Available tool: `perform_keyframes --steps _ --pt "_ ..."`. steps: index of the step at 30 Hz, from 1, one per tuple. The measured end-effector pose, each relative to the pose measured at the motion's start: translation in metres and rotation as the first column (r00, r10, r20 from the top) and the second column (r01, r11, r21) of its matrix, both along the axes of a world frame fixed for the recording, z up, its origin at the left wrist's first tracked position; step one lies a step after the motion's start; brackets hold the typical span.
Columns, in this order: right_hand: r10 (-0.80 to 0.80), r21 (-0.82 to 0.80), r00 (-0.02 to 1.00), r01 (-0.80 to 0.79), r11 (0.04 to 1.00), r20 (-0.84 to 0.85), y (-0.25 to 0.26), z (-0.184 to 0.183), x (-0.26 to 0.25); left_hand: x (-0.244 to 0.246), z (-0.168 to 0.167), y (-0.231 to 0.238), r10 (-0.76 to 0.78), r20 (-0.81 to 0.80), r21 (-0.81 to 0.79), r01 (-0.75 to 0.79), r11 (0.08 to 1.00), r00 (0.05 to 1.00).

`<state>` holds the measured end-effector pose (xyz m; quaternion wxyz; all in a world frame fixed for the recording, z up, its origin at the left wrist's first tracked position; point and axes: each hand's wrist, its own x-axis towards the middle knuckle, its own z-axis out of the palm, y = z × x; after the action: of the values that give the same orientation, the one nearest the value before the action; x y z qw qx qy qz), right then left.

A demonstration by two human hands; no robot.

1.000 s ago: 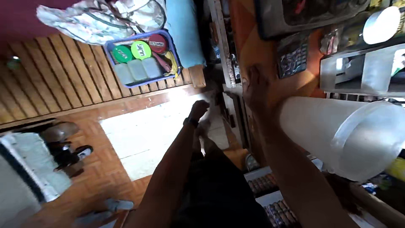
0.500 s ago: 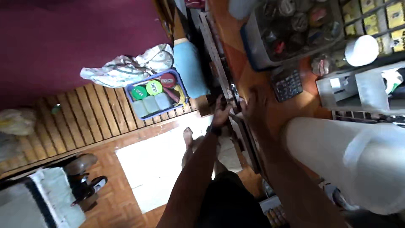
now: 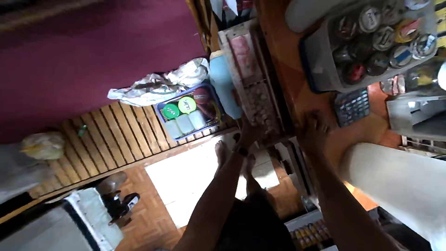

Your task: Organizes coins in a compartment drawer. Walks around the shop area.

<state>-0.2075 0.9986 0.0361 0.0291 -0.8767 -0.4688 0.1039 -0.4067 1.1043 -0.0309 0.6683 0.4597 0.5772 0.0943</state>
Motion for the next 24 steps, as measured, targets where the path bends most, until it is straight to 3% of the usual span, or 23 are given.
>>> perform_keyframes --steps 4,7,13,15,17,19,21,24 --pt "0.0 -0.013 1.0 0.0 1.0 0.01 0.001 0.0 -0.001 -0.087 -0.003 0.002 0.037 -0.019 -0.042 -0.037 0.998 0.999" --pt "-0.002 -0.01 1.0 0.002 1.0 0.015 0.0 -0.003 -0.001 -0.139 -0.001 0.004 0.159 0.044 -0.082 -0.155 0.985 0.986" --pt "0.0 -0.008 0.999 0.0 1.0 0.05 -0.002 -0.006 -0.002 -0.199 -0.061 0.002 0.223 0.058 -0.067 -0.219 0.973 0.973" --pt "0.006 0.003 0.998 -0.006 1.0 0.056 -0.003 -0.006 -0.001 -0.206 -0.061 0.007 0.129 0.038 -0.053 -0.127 0.991 0.991" --pt "0.02 0.026 0.997 -0.022 0.999 0.073 -0.003 -0.006 -0.002 -0.217 -0.043 0.022 0.03 -0.093 0.011 -0.029 1.0 0.995" --pt "0.016 0.02 0.997 -0.018 1.0 0.077 -0.002 -0.006 -0.001 -0.229 -0.023 0.048 0.097 -0.279 0.179 -0.047 0.983 0.955" --pt "0.011 -0.012 0.999 -0.01 1.0 0.053 -0.003 -0.003 -0.001 -0.234 -0.011 0.079 0.137 -0.4 0.414 0.046 0.909 0.906" --pt "0.022 -0.016 0.997 -0.021 1.0 0.068 -0.005 -0.005 0.0 -0.206 0.002 0.146 -0.115 -0.535 0.574 0.46 0.678 0.837"
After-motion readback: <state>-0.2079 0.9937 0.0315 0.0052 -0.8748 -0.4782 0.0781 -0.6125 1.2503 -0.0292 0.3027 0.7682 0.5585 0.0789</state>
